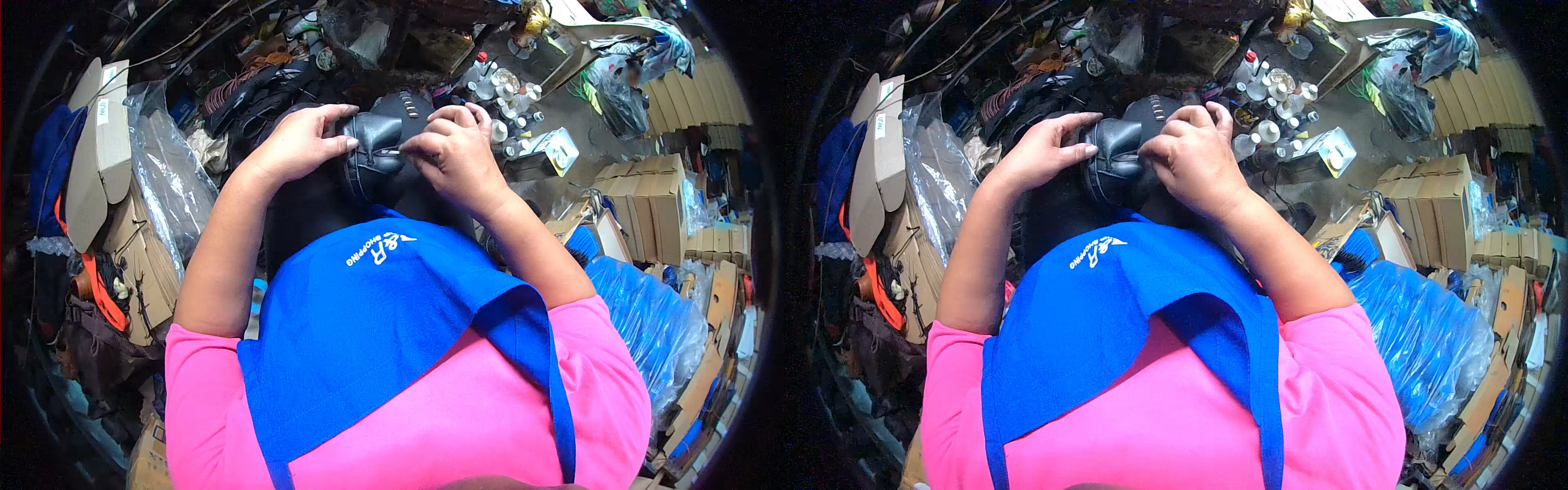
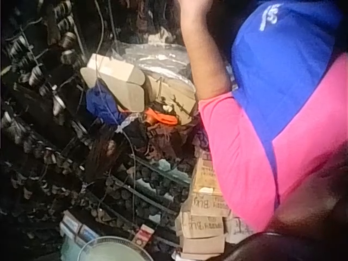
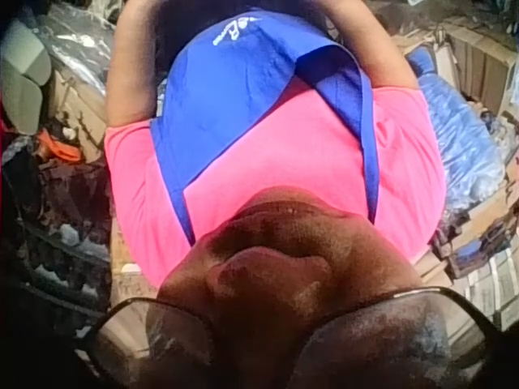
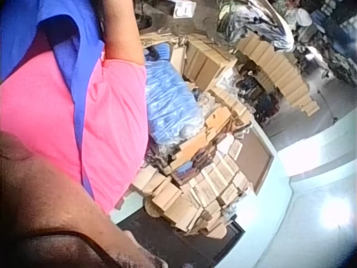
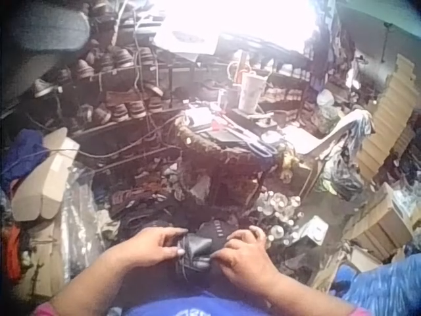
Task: Stitching leather components of a shoe by hand using a needle and thread.
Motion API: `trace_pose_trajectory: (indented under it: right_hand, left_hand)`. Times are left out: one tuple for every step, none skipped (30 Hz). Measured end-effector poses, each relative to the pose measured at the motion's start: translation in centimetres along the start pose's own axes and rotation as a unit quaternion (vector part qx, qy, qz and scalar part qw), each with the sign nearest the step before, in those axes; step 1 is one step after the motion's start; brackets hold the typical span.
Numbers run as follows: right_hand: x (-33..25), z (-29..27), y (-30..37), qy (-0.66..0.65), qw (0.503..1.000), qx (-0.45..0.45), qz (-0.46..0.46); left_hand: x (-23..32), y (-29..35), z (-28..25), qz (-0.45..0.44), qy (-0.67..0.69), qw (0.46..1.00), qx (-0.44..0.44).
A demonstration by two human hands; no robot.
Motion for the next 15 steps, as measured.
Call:
trace_pose_trajectory:
  right_hand:
    - [0.3, -0.1, -0.1, 0.005, 1.000, 0.015, 0.011]
    - [0.5, -0.1, -0.1, 0.010, 0.999, 0.031, 0.021]
    - [0.6, 0.0, -0.2, 0.009, 0.999, 0.031, 0.021]
    - [0.6, 0.2, -0.3, -0.025, 0.999, 0.037, 0.022]
    - [0.7, 0.3, -0.4, -0.060, 0.997, 0.043, 0.022]
    - [0.6, 0.4, -0.4, -0.059, 0.997, 0.043, 0.022]
    - [0.5, 0.5, -0.5, -0.058, 0.997, 0.042, 0.016]
    - [0.4, 0.6, -0.6, -0.057, 0.998, 0.040, 0.010]
    - [0.4, 0.5, -0.6, -0.057, 0.998, 0.040, 0.009]
    - [0.4, 0.5, -0.7, -0.056, 0.998, 0.031, 0.013]
    - [0.4, 0.5, -0.7, -0.055, 0.998, 0.022, 0.018]
    - [0.4, 0.4, -0.8, -0.055, 0.998, 0.022, 0.018]
    - [0.4, 0.4, -0.8, -0.054, 0.998, 0.013, 0.021]
    - [0.5, 0.4, -0.9, -0.053, 0.998, 0.004, 0.024]
    - [0.4, 0.3, -1.0, -0.053, 0.998, 0.003, 0.023]
  left_hand:
    - [-0.1, -0.2, 0.1, 0.015, 0.018, 1.000, -0.015]
    - [-0.1, -0.4, 0.2, 0.030, 0.037, 0.998, -0.029]
    - [0.0, -0.4, 0.1, 0.029, 0.037, 0.998, -0.029]
    - [0.1, -0.5, 0.2, 0.013, 0.050, 0.998, -0.042]
    - [0.0, -0.6, 0.3, -0.003, 0.062, 0.997, -0.054]
    - [0.0, -0.6, 0.3, -0.002, 0.063, 0.997, -0.054]
    - [-0.1, -0.7, 0.2, 0.004, 0.060, 0.997, -0.052]
    - [-0.1, -0.7, 0.2, 0.011, 0.058, 0.997, -0.051]
    - [-0.1, -0.7, 0.2, 0.012, 0.058, 0.997, -0.050]
    - [-0.1, -0.6, 0.2, 0.014, 0.062, 0.997, -0.049]
    - [-0.1, -0.6, 0.1, 0.017, 0.065, 0.997, -0.048]
    - [0.2, -0.4, 0.1, 0.018, 0.066, 0.996, -0.049]
    - [0.7, -0.1, 0.0, 0.015, 0.063, 0.997, -0.047]
    - [0.9, 0.0, -0.1, 0.012, 0.061, 0.997, -0.045]
    - [0.8, 0.0, -0.1, 0.012, 0.061, 0.997, -0.045]
Point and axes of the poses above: each hand's wrist, its own y-axis away from the middle knuckle, its own z-axis out of the palm, x = y × z, the point moved 5 cm from there along -y, towards the middle knuckle, and after that the axes turned 12 degrees about -z, right-handed, at the moved point
